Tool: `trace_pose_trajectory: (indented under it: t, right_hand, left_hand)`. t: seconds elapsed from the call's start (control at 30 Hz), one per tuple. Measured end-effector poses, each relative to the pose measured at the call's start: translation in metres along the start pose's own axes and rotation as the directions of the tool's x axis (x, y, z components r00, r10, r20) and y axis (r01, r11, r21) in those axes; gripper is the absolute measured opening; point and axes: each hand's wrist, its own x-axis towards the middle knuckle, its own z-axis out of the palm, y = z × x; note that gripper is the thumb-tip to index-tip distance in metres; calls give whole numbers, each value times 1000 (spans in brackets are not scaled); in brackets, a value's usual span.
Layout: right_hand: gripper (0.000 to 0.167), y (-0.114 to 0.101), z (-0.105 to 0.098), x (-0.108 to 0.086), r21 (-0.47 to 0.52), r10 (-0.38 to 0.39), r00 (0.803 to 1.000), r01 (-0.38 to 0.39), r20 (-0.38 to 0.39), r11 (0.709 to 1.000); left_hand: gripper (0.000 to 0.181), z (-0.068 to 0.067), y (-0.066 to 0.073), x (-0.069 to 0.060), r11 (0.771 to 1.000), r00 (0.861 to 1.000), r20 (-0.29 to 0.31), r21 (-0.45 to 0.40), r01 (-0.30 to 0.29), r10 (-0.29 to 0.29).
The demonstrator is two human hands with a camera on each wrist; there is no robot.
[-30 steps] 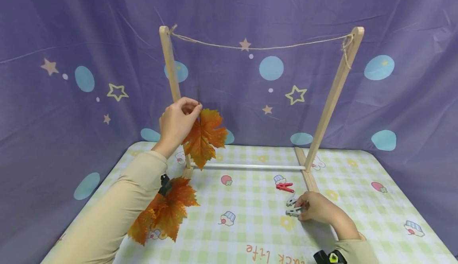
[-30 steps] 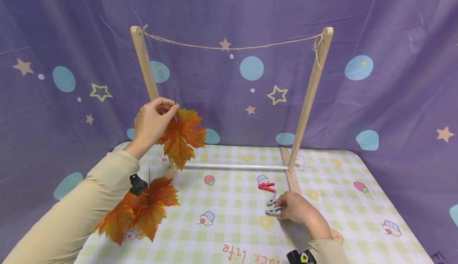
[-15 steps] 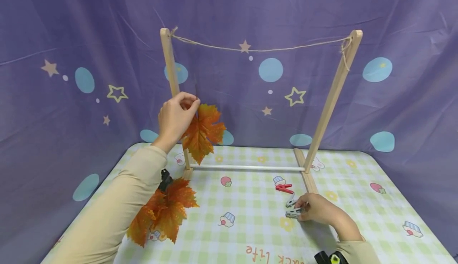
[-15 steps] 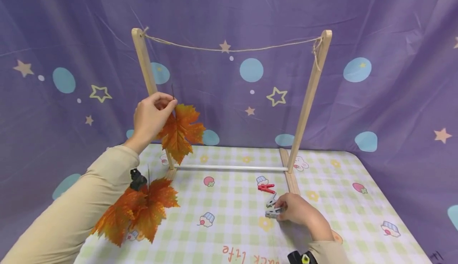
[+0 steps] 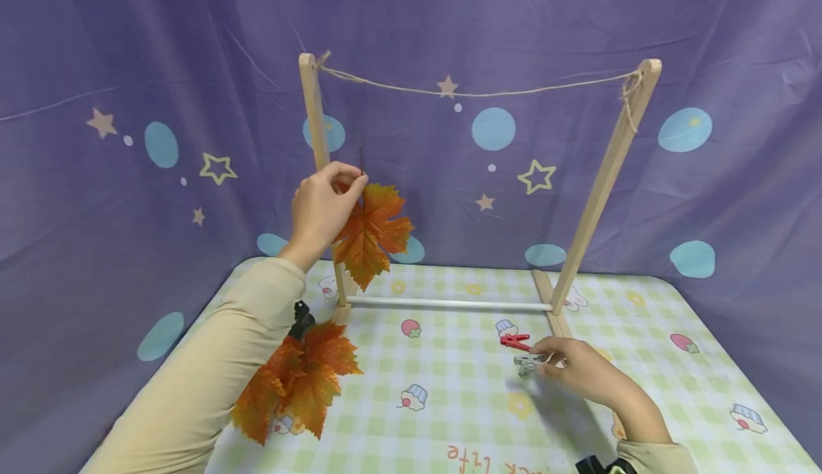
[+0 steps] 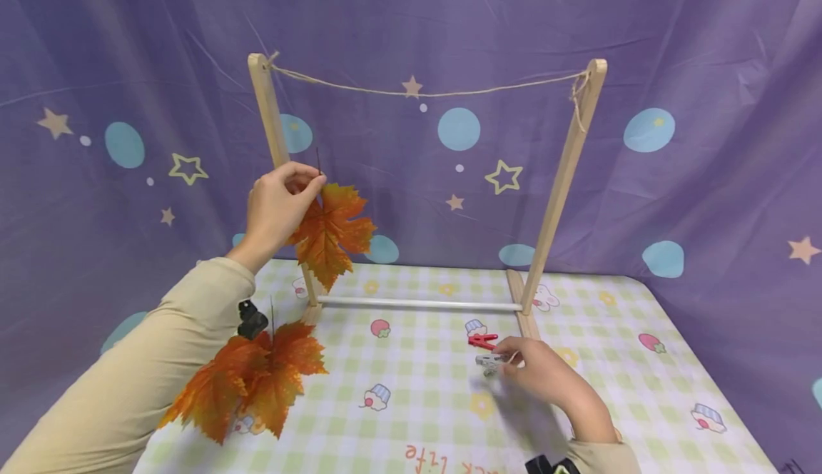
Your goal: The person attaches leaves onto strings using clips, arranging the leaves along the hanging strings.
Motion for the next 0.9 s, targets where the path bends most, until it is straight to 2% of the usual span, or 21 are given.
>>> trace_pose_trajectory:
  t: [0.3, 0.53, 0.7, 0.9]
  right_hand:
    - [27, -31, -7, 23, -57, -65, 988, 58, -141, 997]
    - [25, -58, -19, 45, -119, -169, 958, 144, -234, 982]
    - [26, -81, -28, 61, -158, -232, 942, 197, -244, 968]
    - [27, -111, -50, 82, -197, -294, 920, 248, -260, 949]
  left_hand:
    - [22, -4, 3, 4, 1000, 1000, -2, 9, -2, 2]
    - [21, -4, 6, 7, 999, 1000, 10, 17, -28, 28]
    - [18, -5, 7, 7, 999, 1000, 12, 18, -27, 27]
    - [18, -6, 8, 9, 999, 999, 4, 10, -33, 32]
